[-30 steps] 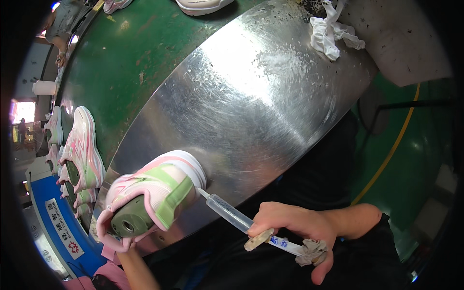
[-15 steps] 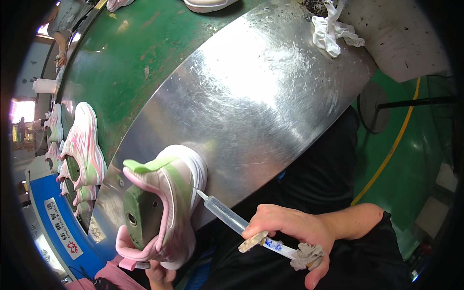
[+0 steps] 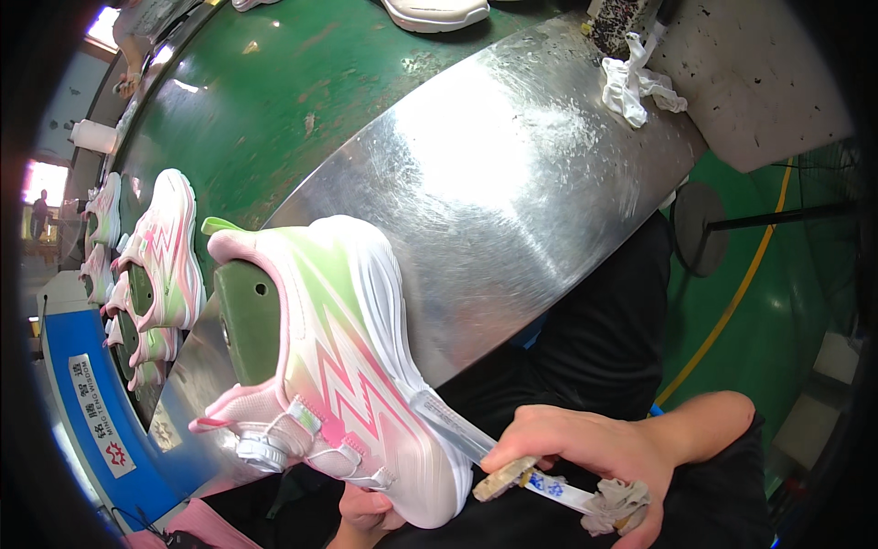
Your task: The person takes shoes from a conveyor line, applies liquid around the soles using a syringe, and places them back on the conveyor.
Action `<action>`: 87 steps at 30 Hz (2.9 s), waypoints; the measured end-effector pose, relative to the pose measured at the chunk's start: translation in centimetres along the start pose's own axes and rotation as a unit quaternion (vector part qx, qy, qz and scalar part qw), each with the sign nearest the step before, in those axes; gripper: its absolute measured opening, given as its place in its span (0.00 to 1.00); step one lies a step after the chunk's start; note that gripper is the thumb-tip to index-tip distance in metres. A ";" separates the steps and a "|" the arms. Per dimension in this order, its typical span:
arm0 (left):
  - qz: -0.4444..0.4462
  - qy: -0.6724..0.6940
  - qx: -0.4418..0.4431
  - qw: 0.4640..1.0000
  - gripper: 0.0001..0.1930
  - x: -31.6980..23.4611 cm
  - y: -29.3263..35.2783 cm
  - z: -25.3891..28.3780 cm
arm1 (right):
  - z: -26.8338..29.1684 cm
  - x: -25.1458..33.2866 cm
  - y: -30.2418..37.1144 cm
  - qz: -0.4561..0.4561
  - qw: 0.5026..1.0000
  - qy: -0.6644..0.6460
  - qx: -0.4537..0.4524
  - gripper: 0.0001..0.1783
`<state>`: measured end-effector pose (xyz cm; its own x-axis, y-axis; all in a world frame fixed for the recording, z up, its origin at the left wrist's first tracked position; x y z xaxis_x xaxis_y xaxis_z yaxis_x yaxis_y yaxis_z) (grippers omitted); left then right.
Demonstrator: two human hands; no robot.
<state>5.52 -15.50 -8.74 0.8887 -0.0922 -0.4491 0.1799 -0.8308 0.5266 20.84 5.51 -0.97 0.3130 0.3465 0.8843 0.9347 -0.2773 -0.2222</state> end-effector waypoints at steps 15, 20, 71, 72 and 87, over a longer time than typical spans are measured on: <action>0.076 -0.088 0.091 0.989 0.31 2.2 -7.5 -8.9 | -1.0 8.3 3.8 -0.129 0.985 0.114 -0.012 0.63; 0.095 -0.026 0.130 0.987 0.18 2.8 -9.8 -11.3 | -1.3 10.9 4.6 -0.078 0.976 0.196 -0.045 0.59; 0.059 0.147 0.214 0.964 0.22 2.8 -12.9 -15.6 | -2.9 7.3 4.7 0.046 0.735 0.673 -0.069 0.35; 0.057 0.147 0.214 0.964 0.22 2.7 -12.9 -15.6 | -2.9 7.3 4.8 0.043 0.734 0.675 -0.064 0.34; 0.053 0.141 0.219 0.964 0.21 2.5 -12.7 -15.3 | -3.2 6.8 5.0 0.059 0.744 0.660 -0.091 0.35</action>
<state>11.88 3.18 -5.49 0.9826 -0.0873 -0.1641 -0.0580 -0.9827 0.1758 27.13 3.63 5.26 -0.1585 -0.8372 0.5235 0.8382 -0.3943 -0.3768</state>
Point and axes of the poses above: each hand's wrist, its own y-axis away from the middle knuckle, its own z-axis out of the back of the hand, x = y × z, the point moved 5 cm from there along -y, towards the middle knuckle, and after that the axes turned 6 degrees about -z, right-handed, at the moved point
